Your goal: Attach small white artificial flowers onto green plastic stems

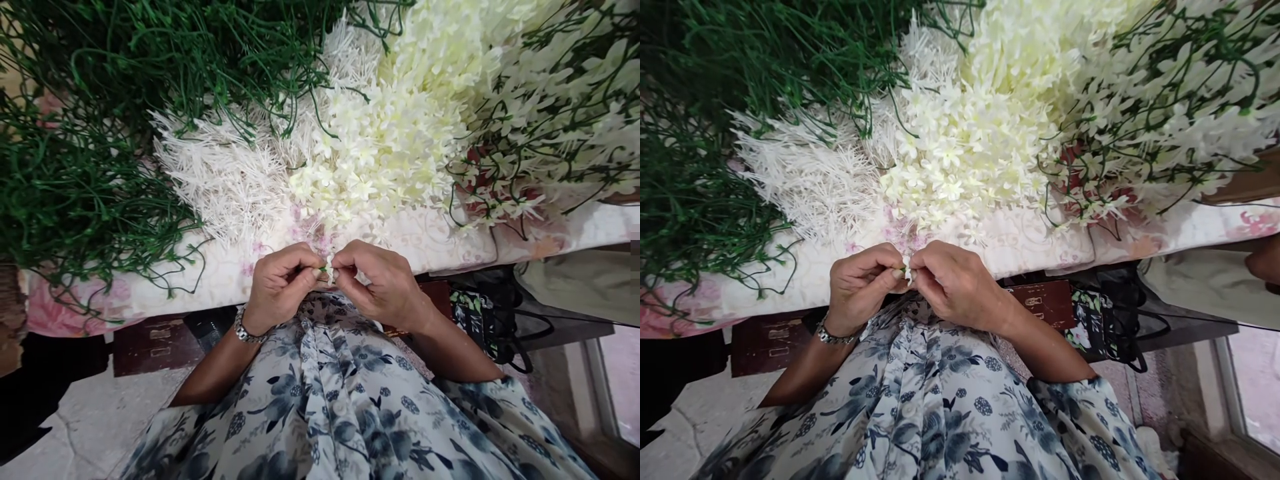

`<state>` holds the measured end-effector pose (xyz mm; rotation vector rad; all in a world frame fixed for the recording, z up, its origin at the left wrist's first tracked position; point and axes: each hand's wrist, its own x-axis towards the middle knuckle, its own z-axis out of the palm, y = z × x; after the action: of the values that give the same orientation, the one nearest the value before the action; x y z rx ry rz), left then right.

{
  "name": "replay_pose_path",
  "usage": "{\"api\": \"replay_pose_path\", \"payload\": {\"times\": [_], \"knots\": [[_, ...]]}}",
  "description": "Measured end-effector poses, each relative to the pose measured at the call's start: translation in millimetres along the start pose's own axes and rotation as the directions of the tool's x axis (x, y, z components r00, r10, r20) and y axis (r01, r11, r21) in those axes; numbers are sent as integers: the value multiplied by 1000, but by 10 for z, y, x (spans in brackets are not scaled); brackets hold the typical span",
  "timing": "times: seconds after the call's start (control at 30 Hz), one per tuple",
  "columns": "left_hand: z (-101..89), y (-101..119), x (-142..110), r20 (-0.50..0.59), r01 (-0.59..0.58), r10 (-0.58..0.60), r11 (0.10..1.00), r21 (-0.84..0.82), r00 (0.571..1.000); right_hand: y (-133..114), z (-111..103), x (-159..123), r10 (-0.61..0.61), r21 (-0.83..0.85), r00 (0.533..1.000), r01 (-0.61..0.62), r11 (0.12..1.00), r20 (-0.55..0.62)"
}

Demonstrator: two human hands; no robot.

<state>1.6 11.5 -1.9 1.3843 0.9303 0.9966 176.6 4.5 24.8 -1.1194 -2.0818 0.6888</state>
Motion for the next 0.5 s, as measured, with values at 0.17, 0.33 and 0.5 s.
{"api": "replay_pose_path", "payload": {"times": [0.17, 0.33, 0.5], "knots": [[-2, 16, 15, 13, -53, 52, 995, 79, 999, 35, 22, -20, -28, -24, 999, 28, 999, 18], [-3, 24, 26, 35, -62, 59, 992, 112, 998, 44, 19, -18, -58, -42, 998, 60, 997, 38], [-6, 13, 25, 48, -95, 89, 987, 132, 995, 51, 27, -22, -33, -26, 998, 35, 999, 53]]}}
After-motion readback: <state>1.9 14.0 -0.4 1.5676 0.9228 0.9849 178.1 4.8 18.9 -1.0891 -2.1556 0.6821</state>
